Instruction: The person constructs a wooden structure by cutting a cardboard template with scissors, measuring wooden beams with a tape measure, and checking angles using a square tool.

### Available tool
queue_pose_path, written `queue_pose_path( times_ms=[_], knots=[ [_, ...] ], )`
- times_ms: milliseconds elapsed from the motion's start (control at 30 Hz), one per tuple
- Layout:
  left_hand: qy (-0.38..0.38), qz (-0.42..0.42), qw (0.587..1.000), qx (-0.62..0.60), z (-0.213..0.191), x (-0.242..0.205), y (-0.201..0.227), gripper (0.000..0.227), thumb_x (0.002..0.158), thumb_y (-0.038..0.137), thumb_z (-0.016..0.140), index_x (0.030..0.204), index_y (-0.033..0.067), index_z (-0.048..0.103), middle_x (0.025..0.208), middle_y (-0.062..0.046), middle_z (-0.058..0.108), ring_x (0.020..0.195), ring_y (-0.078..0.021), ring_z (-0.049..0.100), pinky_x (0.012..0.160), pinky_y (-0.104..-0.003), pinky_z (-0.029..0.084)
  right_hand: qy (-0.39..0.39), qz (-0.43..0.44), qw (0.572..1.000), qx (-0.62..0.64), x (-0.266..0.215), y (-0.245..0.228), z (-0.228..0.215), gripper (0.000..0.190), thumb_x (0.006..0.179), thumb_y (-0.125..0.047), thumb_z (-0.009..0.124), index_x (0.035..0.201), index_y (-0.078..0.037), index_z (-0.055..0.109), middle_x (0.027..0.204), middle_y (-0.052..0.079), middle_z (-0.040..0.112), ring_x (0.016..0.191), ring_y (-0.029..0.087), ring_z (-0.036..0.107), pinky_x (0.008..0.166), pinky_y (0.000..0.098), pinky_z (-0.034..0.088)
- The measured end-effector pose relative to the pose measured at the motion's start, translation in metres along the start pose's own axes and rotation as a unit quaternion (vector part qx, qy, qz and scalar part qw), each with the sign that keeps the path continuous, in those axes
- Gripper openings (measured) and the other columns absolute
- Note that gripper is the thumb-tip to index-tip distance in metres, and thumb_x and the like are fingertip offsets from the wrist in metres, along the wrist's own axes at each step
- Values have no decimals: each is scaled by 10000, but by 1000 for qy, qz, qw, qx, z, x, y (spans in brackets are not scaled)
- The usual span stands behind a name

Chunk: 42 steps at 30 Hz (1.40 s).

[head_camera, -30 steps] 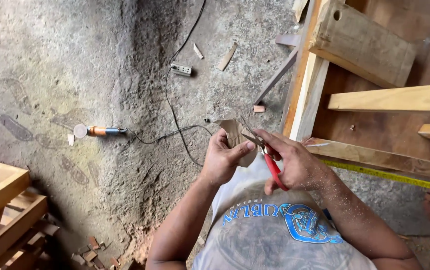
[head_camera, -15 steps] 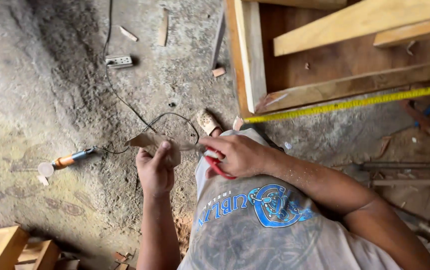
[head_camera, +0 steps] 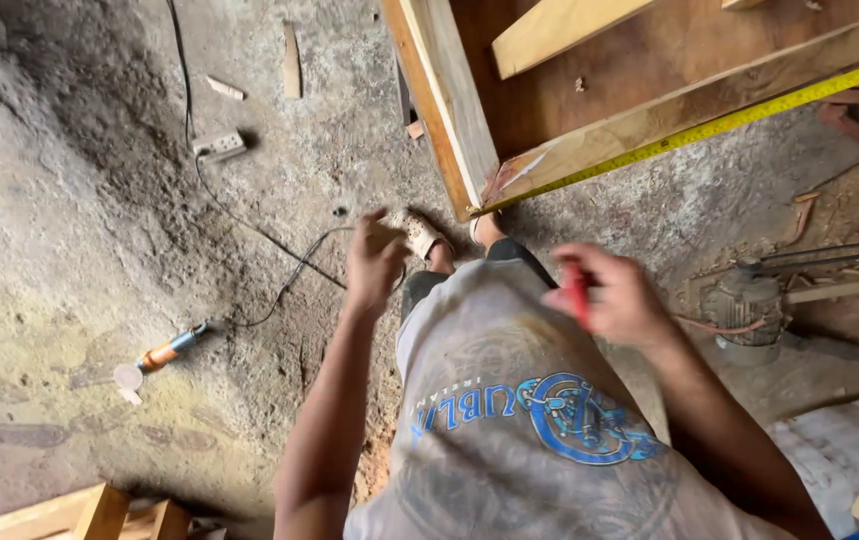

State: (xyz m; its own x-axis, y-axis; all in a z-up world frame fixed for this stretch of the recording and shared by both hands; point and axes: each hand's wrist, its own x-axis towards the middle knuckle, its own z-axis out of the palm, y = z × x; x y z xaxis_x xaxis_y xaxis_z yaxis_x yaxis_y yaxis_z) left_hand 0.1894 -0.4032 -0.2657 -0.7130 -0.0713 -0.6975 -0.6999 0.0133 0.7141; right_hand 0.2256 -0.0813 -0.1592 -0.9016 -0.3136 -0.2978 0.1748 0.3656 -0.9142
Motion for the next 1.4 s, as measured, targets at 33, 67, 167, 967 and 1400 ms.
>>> queue_pose_path(
  times_ms=[33, 67, 167, 967, 1400],
  knots=[
    [1, 7, 1000, -6, 18, 7, -5, 529, 886, 121, 732, 1362, 19, 525, 1164, -188, 683, 955, -243, 710, 809, -352, 640, 50, 28, 998, 1, -21, 18, -16, 522, 811, -61, 832, 1276, -7, 599, 911, -25, 606, 829, 49, 588, 757, 235, 536],
    [-2, 16, 1000, -10, 35, 15, -8, 563, 865, 180, 810, 1340, 24, 552, 1182, -171, 695, 1008, -232, 719, 849, -329, 634, 84, 75, 994, -13, -46, 35, -29, 508, 822, -56, 823, 1282, -7, 613, 914, -11, 607, 833, 61, 585, 755, 237, 524],
    [-13, -28, 999, -14, 72, 28, -15, 651, 776, 246, 869, 1308, 26, 565, 1158, -162, 703, 958, -244, 720, 780, -355, 641, 198, 222, 955, 1, -105, 84, -42, 427, 885, -65, 780, 1283, -13, 633, 916, 26, 617, 766, 110, 603, 677, 262, 503],
    [88, 166, 978, -94, 128, 29, -54, 469, 878, 43, 826, 1235, 11, 524, 1095, -130, 708, 986, -173, 688, 854, -281, 576, 252, 212, 940, 94, -70, 239, -64, 366, 927, -140, 770, 1207, -12, 572, 815, 39, 666, 664, 110, 637, 607, 288, 526],
    [171, 148, 968, 107, 132, 14, -42, 442, 865, 142, 849, 1226, 75, 603, 1117, -134, 724, 975, -202, 700, 858, -318, 583, 248, 211, 942, 84, -67, 251, -80, 339, 924, -177, 781, 1141, -17, 576, 779, 50, 679, 653, 112, 638, 608, 289, 533]
  ],
)
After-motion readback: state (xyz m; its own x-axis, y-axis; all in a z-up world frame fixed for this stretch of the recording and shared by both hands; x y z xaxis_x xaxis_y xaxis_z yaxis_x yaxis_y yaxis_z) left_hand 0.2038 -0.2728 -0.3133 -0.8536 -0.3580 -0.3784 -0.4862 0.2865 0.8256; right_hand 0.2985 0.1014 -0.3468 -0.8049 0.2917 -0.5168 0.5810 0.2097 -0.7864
